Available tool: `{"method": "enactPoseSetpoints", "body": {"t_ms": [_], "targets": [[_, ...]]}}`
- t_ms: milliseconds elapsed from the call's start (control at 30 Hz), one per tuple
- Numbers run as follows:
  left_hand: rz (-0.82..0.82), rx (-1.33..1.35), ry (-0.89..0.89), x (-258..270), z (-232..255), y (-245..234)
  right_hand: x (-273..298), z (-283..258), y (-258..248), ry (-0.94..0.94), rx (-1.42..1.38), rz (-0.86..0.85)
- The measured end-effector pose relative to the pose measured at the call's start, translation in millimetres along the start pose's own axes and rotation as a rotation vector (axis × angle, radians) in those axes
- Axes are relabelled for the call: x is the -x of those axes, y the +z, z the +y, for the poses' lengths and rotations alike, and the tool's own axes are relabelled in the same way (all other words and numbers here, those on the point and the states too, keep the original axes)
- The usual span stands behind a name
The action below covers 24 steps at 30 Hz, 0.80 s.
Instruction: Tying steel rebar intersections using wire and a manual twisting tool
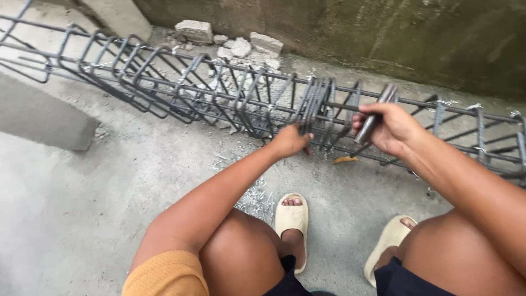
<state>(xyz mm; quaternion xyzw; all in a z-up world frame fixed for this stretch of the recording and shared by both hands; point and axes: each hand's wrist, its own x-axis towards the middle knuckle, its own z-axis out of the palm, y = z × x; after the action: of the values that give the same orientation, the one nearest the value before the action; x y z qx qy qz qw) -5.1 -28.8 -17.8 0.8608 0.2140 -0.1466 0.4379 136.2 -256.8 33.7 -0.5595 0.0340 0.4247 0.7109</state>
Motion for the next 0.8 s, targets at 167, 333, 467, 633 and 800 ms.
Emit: {"method": "enactPoseSetpoints", "body": {"t_ms": [167, 333, 467, 633, 800], "targets": [[-0.292, -0.175, 0.089, 28, -2, -25, -1, 10, 12, 0.127, 0.046, 0.005], [-0.397, -0.283, 0.108, 0, -33, -3, -22, 25, 29, 0.139, -0.001, -0.013], [-0.45, -0.377, 0.109, -5, -39, -2, -81, 35, 11, 0.039, -0.083, 0.063], [-0.473, -0.411, 0.098, -13, -44, 4, -60, 14, 81, -0.024, -0.02, 0.111], [-0.496, -0.479, 0.084, -29, -59, 29, -64, 34, 128, -0.031, 0.054, 0.029]]}}
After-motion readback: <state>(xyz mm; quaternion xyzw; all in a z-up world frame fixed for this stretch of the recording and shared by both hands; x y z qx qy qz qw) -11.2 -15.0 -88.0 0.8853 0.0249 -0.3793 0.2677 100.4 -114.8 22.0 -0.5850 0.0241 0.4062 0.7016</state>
